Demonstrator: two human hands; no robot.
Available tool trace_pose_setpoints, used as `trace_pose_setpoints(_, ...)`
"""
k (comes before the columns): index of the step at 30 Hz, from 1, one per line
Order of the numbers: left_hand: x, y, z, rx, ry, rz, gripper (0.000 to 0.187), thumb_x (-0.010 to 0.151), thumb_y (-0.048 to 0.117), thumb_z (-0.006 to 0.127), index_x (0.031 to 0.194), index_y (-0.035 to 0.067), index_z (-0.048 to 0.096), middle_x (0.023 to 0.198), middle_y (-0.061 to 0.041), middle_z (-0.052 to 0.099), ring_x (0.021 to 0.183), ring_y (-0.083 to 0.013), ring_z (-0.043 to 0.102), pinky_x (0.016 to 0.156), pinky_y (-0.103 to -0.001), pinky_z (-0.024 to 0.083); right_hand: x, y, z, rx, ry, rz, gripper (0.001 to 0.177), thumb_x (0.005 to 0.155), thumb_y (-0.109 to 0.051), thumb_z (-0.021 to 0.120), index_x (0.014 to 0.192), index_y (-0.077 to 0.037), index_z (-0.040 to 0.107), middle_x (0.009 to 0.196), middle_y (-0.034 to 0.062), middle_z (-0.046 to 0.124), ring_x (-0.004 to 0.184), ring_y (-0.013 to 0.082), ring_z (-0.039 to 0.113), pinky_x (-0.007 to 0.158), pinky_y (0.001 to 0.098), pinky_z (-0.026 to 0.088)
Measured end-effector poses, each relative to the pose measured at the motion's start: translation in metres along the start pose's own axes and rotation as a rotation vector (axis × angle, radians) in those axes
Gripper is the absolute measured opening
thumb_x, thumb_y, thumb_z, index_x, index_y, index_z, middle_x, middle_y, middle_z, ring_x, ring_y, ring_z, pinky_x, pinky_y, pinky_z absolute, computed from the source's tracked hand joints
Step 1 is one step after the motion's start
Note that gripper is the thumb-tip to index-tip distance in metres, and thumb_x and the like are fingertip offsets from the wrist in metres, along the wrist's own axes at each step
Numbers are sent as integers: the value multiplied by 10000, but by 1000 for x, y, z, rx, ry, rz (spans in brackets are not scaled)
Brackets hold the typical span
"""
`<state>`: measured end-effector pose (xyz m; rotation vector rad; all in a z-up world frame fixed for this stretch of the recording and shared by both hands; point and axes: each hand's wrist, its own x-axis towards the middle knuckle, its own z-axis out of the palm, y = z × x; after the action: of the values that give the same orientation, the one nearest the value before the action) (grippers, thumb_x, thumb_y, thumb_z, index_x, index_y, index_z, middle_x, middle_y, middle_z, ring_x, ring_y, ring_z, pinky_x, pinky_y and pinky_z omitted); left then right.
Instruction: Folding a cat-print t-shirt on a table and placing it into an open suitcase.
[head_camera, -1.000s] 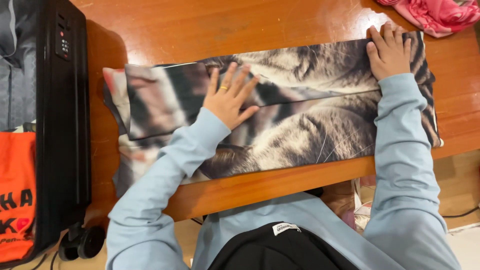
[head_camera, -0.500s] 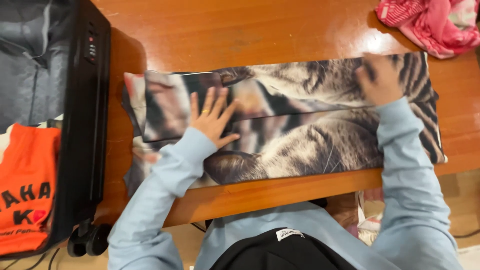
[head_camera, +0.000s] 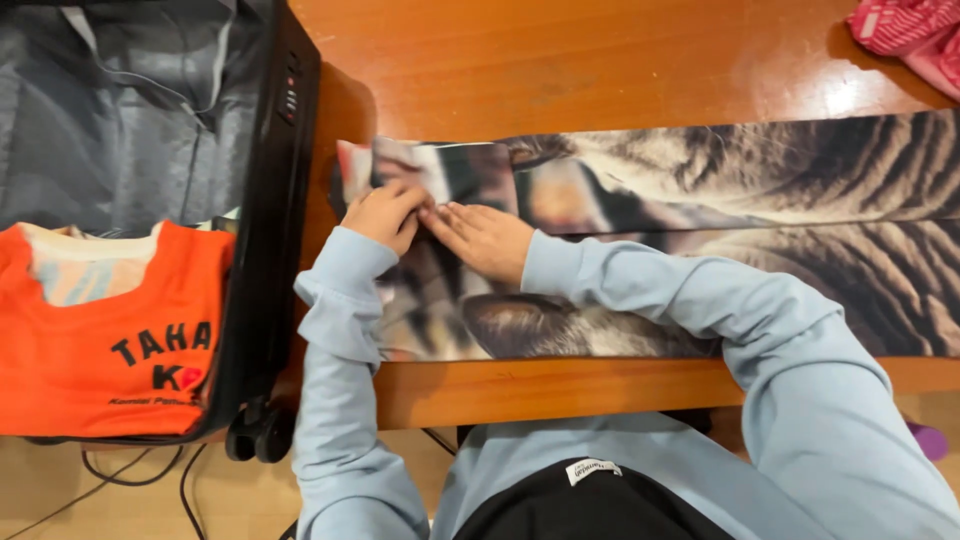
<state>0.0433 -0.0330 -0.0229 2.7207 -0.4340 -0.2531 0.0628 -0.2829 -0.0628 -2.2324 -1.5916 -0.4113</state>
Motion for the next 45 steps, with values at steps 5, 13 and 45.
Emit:
trace_pose_setpoints(5, -5, 50, -42, 198, 710, 154, 222, 939, 155, 716, 1149, 142, 648, 1180, -97, 637, 1172, -349, 601, 1137, -563, 339, 42, 48, -59, 361, -156, 375, 678, 989, -87, 553, 1626, -114, 324, 1094, 270, 691, 949, 427, 697, 850, 485, 570)
trace_pose_setpoints(13, -21, 7, -1, 62, 114, -249, 185, 1013, 315, 708, 1099, 168, 637, 1121, -69, 613, 1120, -336, 607, 931, -519, 499, 54, 98, -49, 7, 80, 292, 586, 933, -111, 684, 1484, -30, 503, 1052, 177, 668, 924, 400, 633, 783, 494, 523)
trace_pose_setpoints(45, 10, -46, -6, -1670, 202, -811, 971, 747, 856, 342, 1454, 207, 199, 1010, -285, 708, 724, -391, 761, 623, -511, 657, 7, -16, -58, 282, 137, -629, 167, 1036, -149, 651, 1151, -45, 589, 1339, 200, 643, 1213, 353, 634, 1063, 452, 530)
